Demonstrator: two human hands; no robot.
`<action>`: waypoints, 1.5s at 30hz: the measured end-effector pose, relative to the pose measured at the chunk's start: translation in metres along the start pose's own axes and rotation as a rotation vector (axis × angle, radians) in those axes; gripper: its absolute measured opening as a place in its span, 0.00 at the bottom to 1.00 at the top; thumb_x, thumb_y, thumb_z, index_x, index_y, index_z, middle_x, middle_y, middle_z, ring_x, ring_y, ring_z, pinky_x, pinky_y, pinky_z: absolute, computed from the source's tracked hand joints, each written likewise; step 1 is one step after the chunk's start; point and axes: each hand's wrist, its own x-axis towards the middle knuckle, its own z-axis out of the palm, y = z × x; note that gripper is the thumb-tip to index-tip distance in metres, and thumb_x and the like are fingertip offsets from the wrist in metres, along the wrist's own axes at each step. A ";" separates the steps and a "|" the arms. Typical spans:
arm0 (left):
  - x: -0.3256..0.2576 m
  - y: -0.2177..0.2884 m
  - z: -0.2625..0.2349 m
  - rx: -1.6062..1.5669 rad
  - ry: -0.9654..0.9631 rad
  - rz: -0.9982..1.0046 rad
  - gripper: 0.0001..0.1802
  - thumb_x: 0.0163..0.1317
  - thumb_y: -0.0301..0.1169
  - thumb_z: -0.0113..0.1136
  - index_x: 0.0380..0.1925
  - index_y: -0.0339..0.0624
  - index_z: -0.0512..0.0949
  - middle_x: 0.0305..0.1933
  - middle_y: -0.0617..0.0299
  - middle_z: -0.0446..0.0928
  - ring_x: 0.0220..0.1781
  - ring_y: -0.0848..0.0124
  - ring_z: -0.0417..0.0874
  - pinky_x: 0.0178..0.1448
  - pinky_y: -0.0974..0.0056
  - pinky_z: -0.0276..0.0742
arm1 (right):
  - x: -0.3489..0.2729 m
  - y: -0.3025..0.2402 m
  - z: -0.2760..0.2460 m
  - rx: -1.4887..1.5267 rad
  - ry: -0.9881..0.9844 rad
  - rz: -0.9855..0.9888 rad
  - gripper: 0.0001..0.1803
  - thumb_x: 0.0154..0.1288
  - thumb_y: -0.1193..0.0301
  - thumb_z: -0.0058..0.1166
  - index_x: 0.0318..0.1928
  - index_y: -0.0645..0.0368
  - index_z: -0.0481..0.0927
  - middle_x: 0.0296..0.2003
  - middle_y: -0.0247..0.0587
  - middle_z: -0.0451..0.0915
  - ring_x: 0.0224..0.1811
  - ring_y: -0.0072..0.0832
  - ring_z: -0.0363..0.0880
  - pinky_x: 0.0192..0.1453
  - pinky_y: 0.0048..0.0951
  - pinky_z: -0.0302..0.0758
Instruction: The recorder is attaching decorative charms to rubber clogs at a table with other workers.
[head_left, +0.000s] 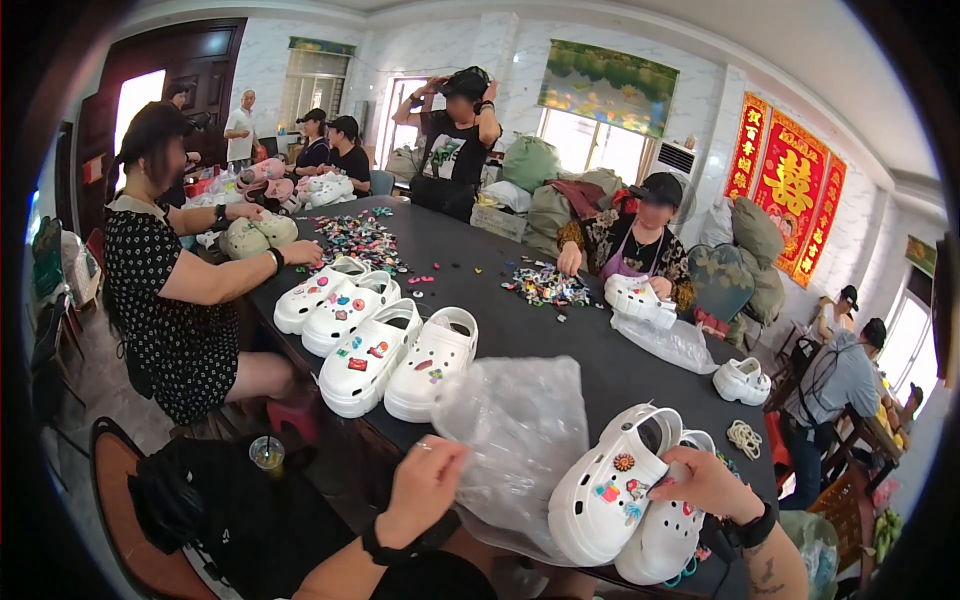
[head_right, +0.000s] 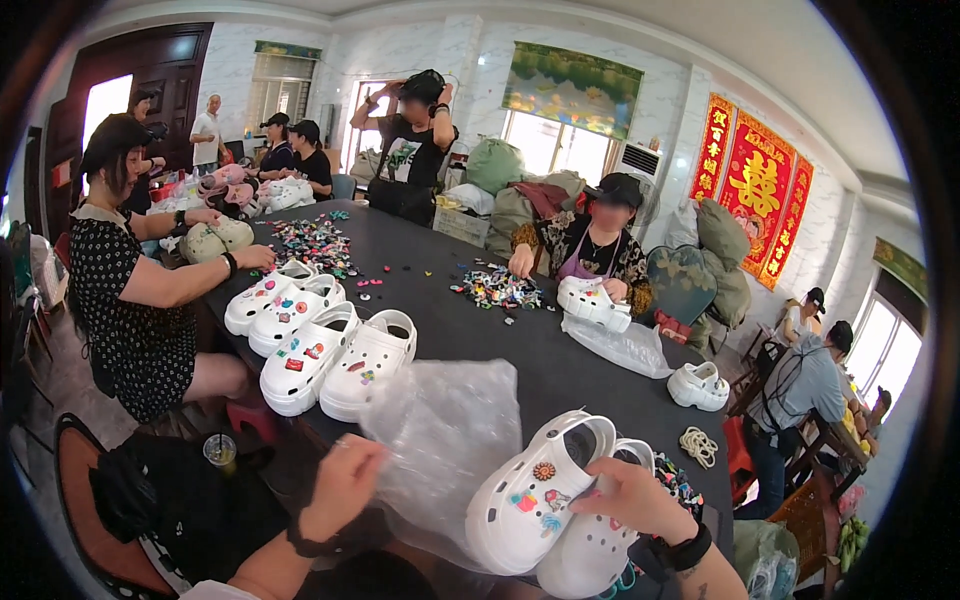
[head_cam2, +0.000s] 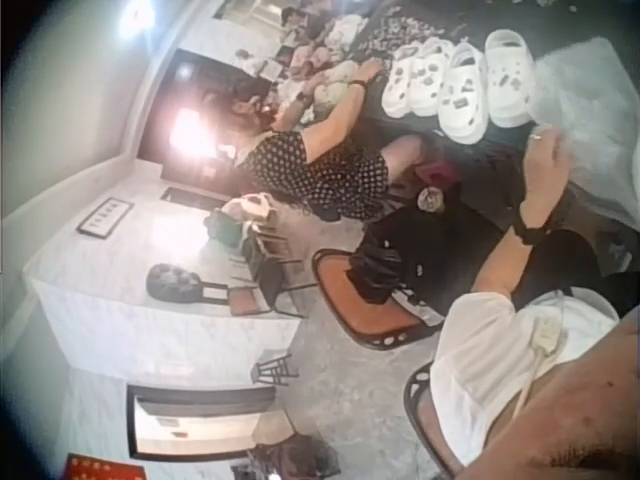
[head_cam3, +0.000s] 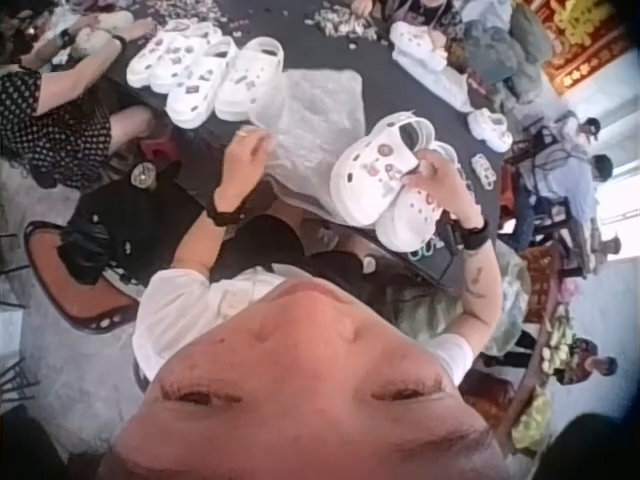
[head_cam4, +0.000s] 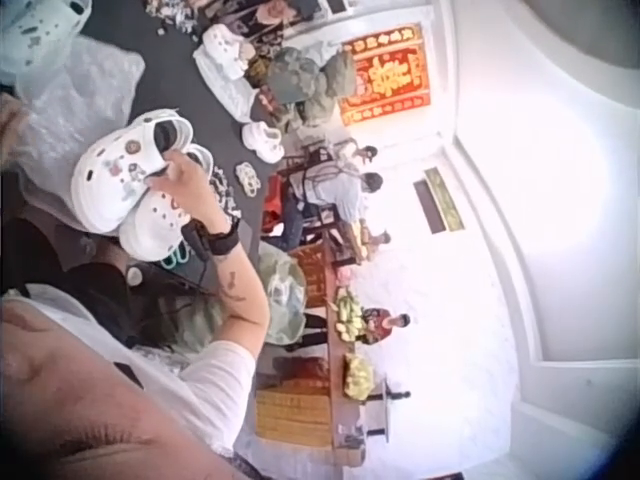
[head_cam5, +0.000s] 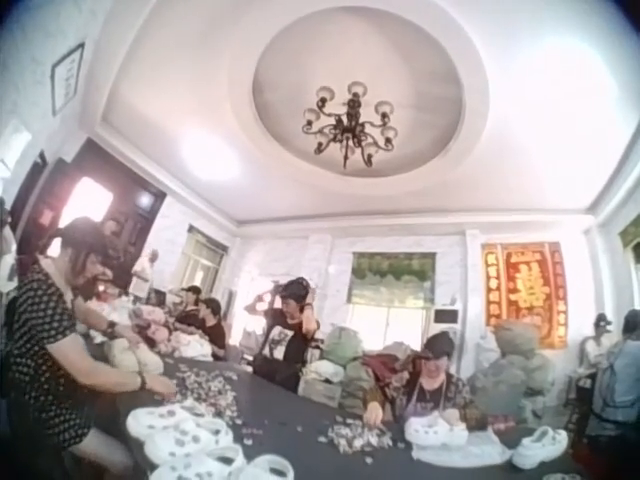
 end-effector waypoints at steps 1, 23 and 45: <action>-0.001 0.004 -0.013 0.003 0.101 0.012 0.04 0.66 0.24 0.60 0.38 0.37 0.81 0.37 0.53 0.78 0.39 0.58 0.80 0.43 0.61 0.75 | 0.000 0.001 0.000 -0.027 -0.012 -0.031 0.26 0.56 0.64 0.75 0.51 0.62 0.81 0.38 0.34 0.82 0.38 0.17 0.79 0.42 0.22 0.75; -0.023 0.050 -0.038 -0.189 0.171 -0.062 0.09 0.73 0.26 0.53 0.42 0.32 0.80 0.47 0.52 0.84 0.46 0.68 0.85 0.54 0.64 0.78 | -0.003 -0.029 0.054 0.016 0.133 -0.710 0.54 0.53 0.64 0.74 0.75 0.64 0.54 0.70 0.58 0.61 0.75 0.52 0.58 0.76 0.44 0.59; -0.047 0.076 -0.002 -1.107 -0.492 -0.258 0.40 0.70 0.29 0.59 0.77 0.43 0.51 0.80 0.55 0.50 0.78 0.63 0.59 0.74 0.54 0.64 | -0.013 0.002 0.059 -0.124 0.649 -0.780 0.07 0.56 0.75 0.59 0.35 0.61 0.86 0.40 0.47 0.84 0.41 0.44 0.83 0.45 0.36 0.77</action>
